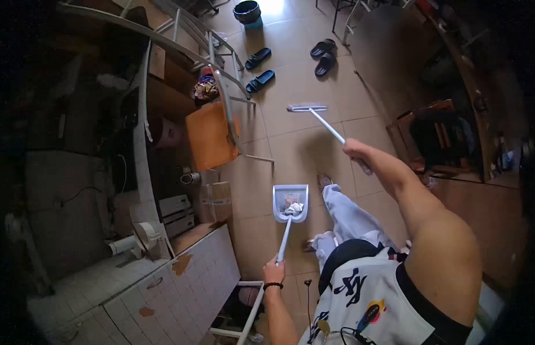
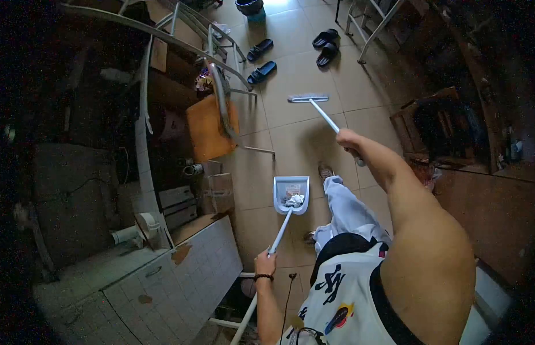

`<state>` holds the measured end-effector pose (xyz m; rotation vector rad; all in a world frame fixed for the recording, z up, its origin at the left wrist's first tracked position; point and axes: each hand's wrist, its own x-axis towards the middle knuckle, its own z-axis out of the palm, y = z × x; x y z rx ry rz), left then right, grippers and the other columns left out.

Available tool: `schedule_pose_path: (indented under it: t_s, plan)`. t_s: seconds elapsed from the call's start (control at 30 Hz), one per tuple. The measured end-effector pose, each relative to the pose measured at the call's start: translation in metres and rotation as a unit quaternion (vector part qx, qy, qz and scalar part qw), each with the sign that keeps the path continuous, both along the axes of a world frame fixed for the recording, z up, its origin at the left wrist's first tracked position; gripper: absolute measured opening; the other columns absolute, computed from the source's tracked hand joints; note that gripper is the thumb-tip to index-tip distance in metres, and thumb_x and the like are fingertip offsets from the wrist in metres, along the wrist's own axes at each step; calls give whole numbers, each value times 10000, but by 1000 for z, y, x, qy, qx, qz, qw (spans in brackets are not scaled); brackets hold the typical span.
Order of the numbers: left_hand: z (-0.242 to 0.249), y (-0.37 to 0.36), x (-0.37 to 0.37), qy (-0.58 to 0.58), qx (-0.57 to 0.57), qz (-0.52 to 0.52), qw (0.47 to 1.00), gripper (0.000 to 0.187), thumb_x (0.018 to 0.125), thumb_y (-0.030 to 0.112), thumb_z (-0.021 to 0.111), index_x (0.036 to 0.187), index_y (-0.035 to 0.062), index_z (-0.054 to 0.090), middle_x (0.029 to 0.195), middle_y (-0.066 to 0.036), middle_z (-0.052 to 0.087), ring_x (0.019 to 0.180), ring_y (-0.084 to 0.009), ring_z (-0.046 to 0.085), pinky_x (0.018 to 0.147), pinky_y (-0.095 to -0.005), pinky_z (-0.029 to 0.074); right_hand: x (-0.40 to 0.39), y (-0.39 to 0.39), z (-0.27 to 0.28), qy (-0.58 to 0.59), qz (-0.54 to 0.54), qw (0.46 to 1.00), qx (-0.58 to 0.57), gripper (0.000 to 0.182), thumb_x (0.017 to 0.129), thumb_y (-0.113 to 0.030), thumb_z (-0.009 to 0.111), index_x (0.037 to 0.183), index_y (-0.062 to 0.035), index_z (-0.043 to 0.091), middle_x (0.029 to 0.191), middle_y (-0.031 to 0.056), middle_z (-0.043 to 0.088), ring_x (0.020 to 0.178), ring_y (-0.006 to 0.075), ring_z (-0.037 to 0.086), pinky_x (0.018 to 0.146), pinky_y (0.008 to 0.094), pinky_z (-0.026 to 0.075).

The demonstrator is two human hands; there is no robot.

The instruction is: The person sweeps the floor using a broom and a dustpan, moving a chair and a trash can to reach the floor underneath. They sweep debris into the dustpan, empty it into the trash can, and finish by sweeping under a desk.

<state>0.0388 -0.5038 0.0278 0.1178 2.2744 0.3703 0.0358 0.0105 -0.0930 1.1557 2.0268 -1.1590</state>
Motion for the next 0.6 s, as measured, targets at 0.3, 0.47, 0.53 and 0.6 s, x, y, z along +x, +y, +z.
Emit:
schedule_pose_path:
  t_s: [0.3,0.47,0.53,0.6]
  plan:
    - [-16,190,-143,16,33,-55,998,330,785,266,585,990,17,652,863,-264,612,862,-431,598,736,-471,468,-129,39,-88,-95,112,988,46,266,758,-141,526,881,44,673,825,196,673,658,271,678,552,364,544]
    - [-20,248,-154,-3,1,-38,999,299,820,254,541,971,16,641,879,-258,619,863,-443,589,738,-491,460,-2,-9,-97,-34,228,973,-2,315,770,-107,491,929,143,596,916,316,604,824,398,645,710,456,524]
    - [-24,255,-148,5,16,-21,1000,284,823,257,557,951,20,646,861,-253,623,845,-438,596,717,-495,455,32,-19,-43,-118,75,987,-76,353,843,-160,466,1029,130,545,944,307,613,888,407,627,715,467,507]
    - [-14,274,-150,-1,10,-14,1000,278,821,261,573,934,19,651,838,-247,627,822,-433,603,703,-488,456,34,4,38,-171,70,965,-188,372,897,-237,482,1088,77,542,907,269,629,845,387,635,674,451,504]
